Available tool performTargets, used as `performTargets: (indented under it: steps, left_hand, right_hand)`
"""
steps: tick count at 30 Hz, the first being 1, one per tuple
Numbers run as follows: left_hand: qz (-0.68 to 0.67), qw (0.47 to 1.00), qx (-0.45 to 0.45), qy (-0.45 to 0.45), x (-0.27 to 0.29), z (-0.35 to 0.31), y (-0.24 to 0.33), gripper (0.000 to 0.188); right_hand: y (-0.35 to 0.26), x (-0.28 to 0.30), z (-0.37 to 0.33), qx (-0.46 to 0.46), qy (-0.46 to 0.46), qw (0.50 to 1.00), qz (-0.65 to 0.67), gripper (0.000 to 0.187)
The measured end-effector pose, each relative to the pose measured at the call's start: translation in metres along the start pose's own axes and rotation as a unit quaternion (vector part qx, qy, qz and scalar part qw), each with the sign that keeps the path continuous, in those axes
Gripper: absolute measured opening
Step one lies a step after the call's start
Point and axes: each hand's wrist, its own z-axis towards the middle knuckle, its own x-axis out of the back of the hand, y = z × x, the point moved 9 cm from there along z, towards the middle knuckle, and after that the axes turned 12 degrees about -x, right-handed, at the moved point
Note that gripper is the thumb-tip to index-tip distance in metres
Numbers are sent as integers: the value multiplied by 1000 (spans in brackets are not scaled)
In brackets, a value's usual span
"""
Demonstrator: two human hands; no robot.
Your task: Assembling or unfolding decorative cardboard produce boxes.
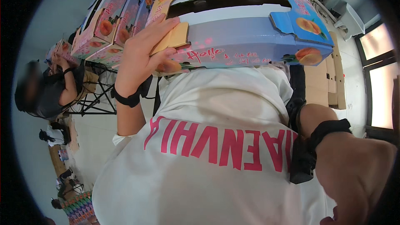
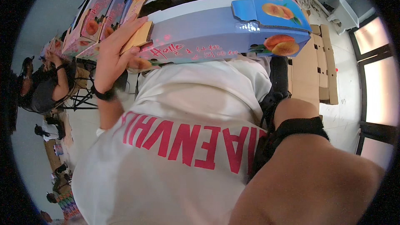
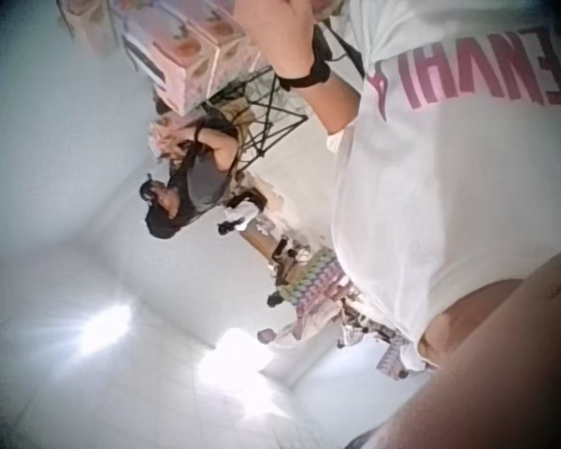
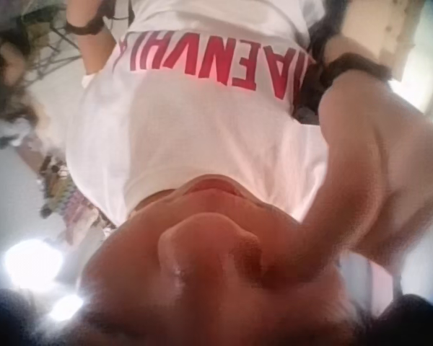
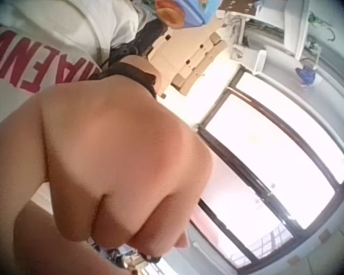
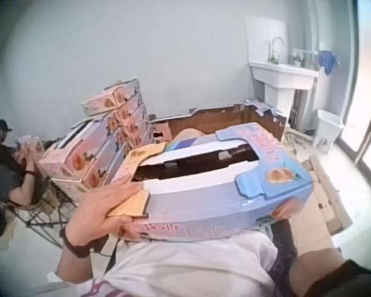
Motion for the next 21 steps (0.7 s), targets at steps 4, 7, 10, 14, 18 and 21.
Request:
performTargets:
  steps: [4,7,10,14,18,21]
  left_hand:
    - [7,1000,5,-8,0,0,0,58]
    - [13,1000,4,-8,0,0,0,58]
    - [24,1000,7,-10,1,-1,1,59]
    - [38,999,6,-13,0,0,2,59]
    - [39,999,3,-17,-1,0,2,58]
    - [48,999,3,-14,1,-1,2,57]
  right_hand:
    - [-8,-2,-1,16,0,1000,-2,25]
    - [-15,-4,-1,31,-4,1000,1,27]
    - [-18,-5,-1,37,-5,999,5,28]
    - [-20,-6,-1,35,-4,999,-3,31]
    - [-22,-3,-2,35,-1,999,-7,33]
    - [-22,-3,-2,37,-3,999,-12,34]
